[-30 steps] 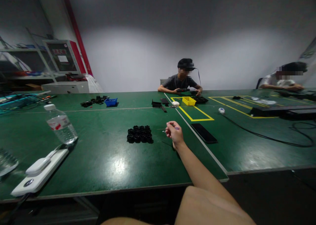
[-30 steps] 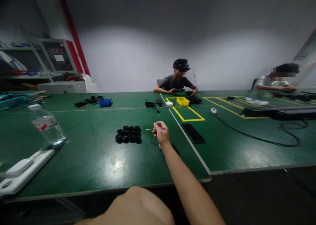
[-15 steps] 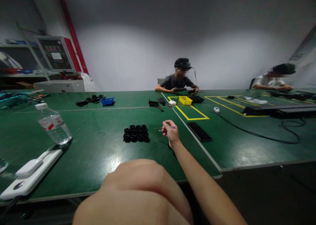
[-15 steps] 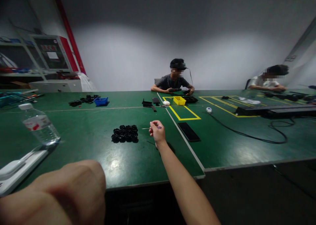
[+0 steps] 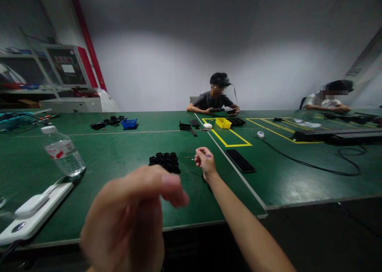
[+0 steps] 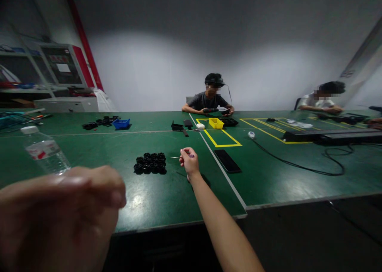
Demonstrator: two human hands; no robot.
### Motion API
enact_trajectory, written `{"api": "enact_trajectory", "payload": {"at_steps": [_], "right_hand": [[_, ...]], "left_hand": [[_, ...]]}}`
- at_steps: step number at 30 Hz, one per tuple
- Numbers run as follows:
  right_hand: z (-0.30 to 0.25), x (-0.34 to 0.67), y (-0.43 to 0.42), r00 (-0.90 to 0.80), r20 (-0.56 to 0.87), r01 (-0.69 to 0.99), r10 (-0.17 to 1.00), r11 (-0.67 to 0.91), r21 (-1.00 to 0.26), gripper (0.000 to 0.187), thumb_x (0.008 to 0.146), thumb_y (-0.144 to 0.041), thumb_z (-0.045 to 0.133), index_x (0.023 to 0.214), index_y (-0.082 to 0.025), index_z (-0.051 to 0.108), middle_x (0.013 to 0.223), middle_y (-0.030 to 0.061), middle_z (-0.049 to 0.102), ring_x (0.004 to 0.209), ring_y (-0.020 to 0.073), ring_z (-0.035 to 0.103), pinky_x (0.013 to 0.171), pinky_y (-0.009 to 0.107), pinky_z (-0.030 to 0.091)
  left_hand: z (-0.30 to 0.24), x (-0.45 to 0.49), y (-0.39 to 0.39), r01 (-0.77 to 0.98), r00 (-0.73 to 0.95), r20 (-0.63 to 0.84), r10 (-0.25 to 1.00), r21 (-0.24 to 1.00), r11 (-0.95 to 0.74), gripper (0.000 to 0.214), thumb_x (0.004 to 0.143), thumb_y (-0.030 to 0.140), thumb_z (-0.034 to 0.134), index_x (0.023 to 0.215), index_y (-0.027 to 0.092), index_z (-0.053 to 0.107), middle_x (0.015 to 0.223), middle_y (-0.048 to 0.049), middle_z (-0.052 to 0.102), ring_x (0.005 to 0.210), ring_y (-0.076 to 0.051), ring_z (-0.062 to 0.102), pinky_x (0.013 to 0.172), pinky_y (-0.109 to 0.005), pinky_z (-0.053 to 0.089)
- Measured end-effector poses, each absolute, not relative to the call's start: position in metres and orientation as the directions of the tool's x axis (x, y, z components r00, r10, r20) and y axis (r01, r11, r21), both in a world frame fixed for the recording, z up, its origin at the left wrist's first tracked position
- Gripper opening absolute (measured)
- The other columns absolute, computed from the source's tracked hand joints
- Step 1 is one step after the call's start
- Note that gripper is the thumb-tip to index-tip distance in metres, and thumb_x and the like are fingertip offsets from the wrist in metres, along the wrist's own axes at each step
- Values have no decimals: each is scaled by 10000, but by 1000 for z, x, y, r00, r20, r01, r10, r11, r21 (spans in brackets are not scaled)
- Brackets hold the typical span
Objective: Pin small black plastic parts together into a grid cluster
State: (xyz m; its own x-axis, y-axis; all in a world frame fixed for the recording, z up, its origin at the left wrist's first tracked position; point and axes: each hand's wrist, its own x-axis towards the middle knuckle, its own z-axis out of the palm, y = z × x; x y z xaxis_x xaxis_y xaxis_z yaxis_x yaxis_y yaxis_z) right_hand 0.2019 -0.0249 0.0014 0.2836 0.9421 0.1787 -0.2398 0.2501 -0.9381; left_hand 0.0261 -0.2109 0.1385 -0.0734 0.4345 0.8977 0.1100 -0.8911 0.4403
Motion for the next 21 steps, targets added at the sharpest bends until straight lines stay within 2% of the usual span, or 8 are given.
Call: {"api": "enact_trajectory", "payload": {"at_steps": [1, 4, 7, 10, 13, 17, 21], "right_hand": [[1, 202, -25, 282, 179, -240, 943, 250, -938, 317, 644, -442, 713, 756, -199, 542, 520, -63, 537, 423, 80, 486, 330, 151, 315], [1, 202, -26, 278, 182, -240, 943, 251, -938, 309, 657, -436, 709, 758, -195, 546, 536, -58, 547, 436, 80, 493, 333, 148, 315], [2, 202, -27, 272, 180, -243, 945, 249, -938, 305, 661, -434, 711, 755, -195, 546, 543, -56, 551, 441, 81, 499, 335, 148, 317], [3, 201, -27, 274, 174, -245, 946, 243, -938, 312, 654, -437, 714, 754, -197, 542, 538, -58, 547, 433, 79, 496, 333, 149, 318], [3, 202, -27, 275, 171, -243, 946, 240, -940, 320, 649, -444, 711, 757, -196, 541, 524, -59, 540, 424, 78, 487, 330, 147, 316], [3, 202, -26, 282, 175, -234, 944, 244, -941, 315, 653, -446, 704, 759, -198, 543, 530, -56, 542, 423, 80, 487, 327, 148, 314], [1, 202, -25, 290, 174, -222, 941, 243, -944, 310, 661, -449, 702, 758, -198, 546, 532, -57, 539, 422, 80, 485, 332, 154, 318]], "left_hand": [[139, 28, -199, 94, -144, 894, 424, 438, -894, 221, 932, 198, 479, 942, 282, 683, 697, 6, 654, 544, -130, 580, 467, -276, 477], [130, 23, -153, 112, -52, 903, 427, 430, -896, 254, 867, 128, 474, 725, 190, 675, 694, -14, 645, 572, -114, 579, 515, -253, 456], [116, 7, -104, 273, 50, 839, 542, 510, -815, 248, 819, 141, 450, 717, 159, 675, 684, -23, 649, 592, -114, 573, 561, -245, 449], [103, -12, -62, 509, 99, 727, 679, 549, -662, 287, 857, 287, 453, 781, 167, 703, 725, -21, 676, 641, -130, 584, 571, -235, 431], [89, -28, -28, 760, 99, 623, 776, 456, -463, 377, 891, 417, 426, 795, 204, 723, 746, -10, 690, 681, -149, 588, 589, -242, 400], [63, -42, 4, 911, 106, 475, 874, 306, -277, 449, 921, 480, 362, 815, 241, 727, 863, -19, 705, 796, -178, 607, 634, -249, 402], [39, -49, 19, 943, 210, 363, 908, 169, -286, 504, 945, 481, 310, 831, 226, 729, 994, -57, 689, 950, -214, 591, 766, -273, 440]]}}
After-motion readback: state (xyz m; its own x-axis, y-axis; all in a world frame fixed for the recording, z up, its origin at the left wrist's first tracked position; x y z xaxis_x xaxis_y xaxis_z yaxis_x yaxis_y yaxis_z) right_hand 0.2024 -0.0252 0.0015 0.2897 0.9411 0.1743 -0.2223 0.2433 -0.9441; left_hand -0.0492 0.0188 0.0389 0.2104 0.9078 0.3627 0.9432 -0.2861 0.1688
